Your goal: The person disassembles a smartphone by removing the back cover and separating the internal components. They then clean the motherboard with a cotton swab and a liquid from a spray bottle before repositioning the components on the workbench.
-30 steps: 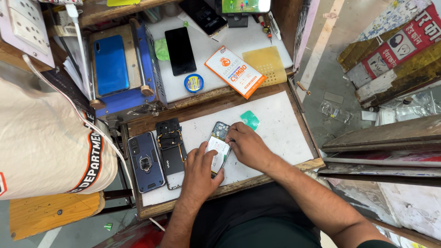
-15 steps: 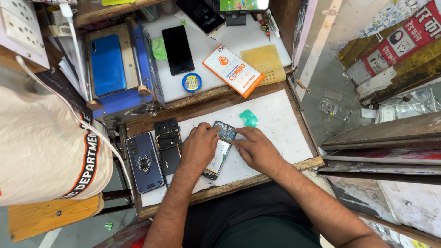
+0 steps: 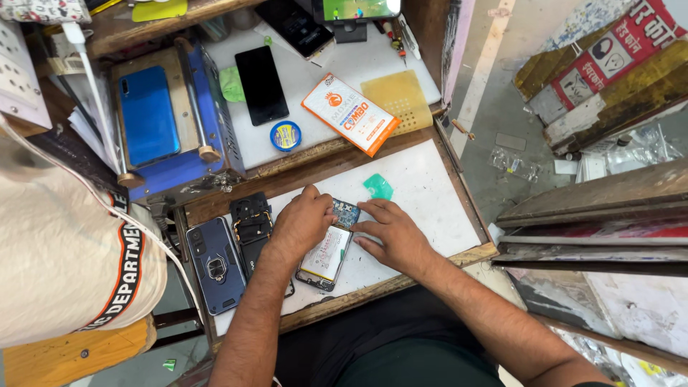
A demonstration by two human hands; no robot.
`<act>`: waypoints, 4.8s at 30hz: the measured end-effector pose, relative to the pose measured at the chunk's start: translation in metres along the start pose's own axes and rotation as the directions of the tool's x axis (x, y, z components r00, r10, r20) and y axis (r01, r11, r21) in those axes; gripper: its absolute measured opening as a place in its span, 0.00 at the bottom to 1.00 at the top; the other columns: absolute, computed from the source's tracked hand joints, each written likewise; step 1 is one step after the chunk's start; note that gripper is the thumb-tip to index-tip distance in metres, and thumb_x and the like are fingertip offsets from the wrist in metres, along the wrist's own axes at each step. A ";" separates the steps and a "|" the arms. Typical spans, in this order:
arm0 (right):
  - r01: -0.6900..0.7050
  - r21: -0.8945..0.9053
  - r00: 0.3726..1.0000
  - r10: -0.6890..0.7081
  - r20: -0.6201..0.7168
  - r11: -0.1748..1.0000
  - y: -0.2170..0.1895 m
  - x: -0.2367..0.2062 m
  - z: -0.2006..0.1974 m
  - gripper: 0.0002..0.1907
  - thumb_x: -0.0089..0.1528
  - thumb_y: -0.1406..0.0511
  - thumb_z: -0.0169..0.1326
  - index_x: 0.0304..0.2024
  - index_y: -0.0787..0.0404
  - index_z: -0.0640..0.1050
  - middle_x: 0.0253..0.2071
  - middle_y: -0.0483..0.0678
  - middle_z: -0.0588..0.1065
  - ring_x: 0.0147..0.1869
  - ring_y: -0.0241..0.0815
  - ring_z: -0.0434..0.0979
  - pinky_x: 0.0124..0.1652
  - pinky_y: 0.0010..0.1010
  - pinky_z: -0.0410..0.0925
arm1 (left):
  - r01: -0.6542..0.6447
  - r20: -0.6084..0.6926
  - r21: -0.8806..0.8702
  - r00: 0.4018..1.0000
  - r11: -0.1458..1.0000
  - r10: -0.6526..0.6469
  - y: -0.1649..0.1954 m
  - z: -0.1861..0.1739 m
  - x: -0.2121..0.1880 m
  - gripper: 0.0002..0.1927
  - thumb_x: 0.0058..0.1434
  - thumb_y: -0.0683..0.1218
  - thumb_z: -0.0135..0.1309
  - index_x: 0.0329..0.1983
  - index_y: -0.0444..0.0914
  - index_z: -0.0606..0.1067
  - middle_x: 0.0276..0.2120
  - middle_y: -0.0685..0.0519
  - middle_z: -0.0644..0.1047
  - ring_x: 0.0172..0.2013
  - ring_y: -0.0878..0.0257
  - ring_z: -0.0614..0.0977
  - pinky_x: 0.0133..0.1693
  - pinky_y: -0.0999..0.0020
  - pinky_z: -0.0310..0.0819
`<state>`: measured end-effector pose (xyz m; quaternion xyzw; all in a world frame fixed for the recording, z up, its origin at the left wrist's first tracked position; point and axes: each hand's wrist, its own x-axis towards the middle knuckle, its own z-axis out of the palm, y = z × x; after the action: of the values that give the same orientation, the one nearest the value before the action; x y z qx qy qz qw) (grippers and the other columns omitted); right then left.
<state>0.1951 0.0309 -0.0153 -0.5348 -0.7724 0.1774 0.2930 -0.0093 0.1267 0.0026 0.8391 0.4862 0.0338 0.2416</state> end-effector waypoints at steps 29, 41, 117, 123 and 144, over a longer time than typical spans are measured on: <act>-0.012 -0.069 1.000 0.012 -0.002 0.998 -0.006 0.008 0.003 0.16 0.52 0.58 0.70 0.39 0.58 0.83 0.59 0.49 0.74 0.64 0.54 0.69 0.58 0.44 0.68 | -0.045 0.158 0.029 0.987 0.999 0.040 0.000 -0.019 0.008 0.15 0.58 0.52 0.64 0.45 0.44 0.76 0.45 0.49 0.75 0.47 0.51 0.81 0.47 0.54 0.77; 0.052 0.009 0.996 -0.051 -0.068 0.999 -0.007 0.006 0.000 0.12 0.54 0.63 0.68 0.39 0.55 0.82 0.56 0.46 0.76 0.62 0.50 0.73 0.55 0.44 0.68 | -0.300 -0.259 -0.098 0.929 0.949 0.266 -0.010 -0.009 -0.019 0.10 0.56 0.41 0.63 0.40 0.37 0.76 0.39 0.48 0.78 0.43 0.49 0.81 0.44 0.55 0.77; 0.154 -0.052 0.985 -0.157 -0.074 0.987 -0.026 0.046 0.003 0.12 0.58 0.65 0.65 0.43 0.59 0.79 0.48 0.44 0.79 0.47 0.45 0.81 0.41 0.36 0.74 | -0.140 -0.542 -0.725 0.720 0.675 -0.433 0.021 0.073 -0.059 0.12 0.61 0.36 0.58 0.49 0.30 0.76 0.33 0.50 0.83 0.30 0.71 0.85 0.30 0.77 0.80; 0.276 -0.060 0.946 -0.282 -0.158 0.959 -0.044 0.055 0.008 0.14 0.56 0.65 0.64 0.42 0.58 0.75 0.49 0.47 0.77 0.49 0.47 0.79 0.43 0.37 0.74 | -0.172 -0.494 -0.836 0.647 0.521 -0.580 0.011 0.074 -0.060 0.13 0.63 0.36 0.58 0.51 0.30 0.75 0.35 0.50 0.82 0.31 0.70 0.83 0.30 0.78 0.78; -0.057 0.575 0.938 -0.154 0.312 0.816 -0.004 0.143 0.058 0.09 0.61 0.64 0.64 0.41 0.63 0.86 0.35 0.44 0.84 0.38 0.28 0.82 0.38 0.21 0.74 | -0.350 -0.633 -0.713 0.694 0.608 -0.343 0.012 0.080 -0.064 0.17 0.64 0.34 0.52 0.56 0.29 0.71 0.36 0.48 0.79 0.33 0.67 0.83 0.33 0.74 0.79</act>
<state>0.1182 0.1649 -0.0192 -0.3616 -0.7350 0.4854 0.3055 -0.0098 0.0384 -0.0513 0.5579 0.4699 0.5714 0.3761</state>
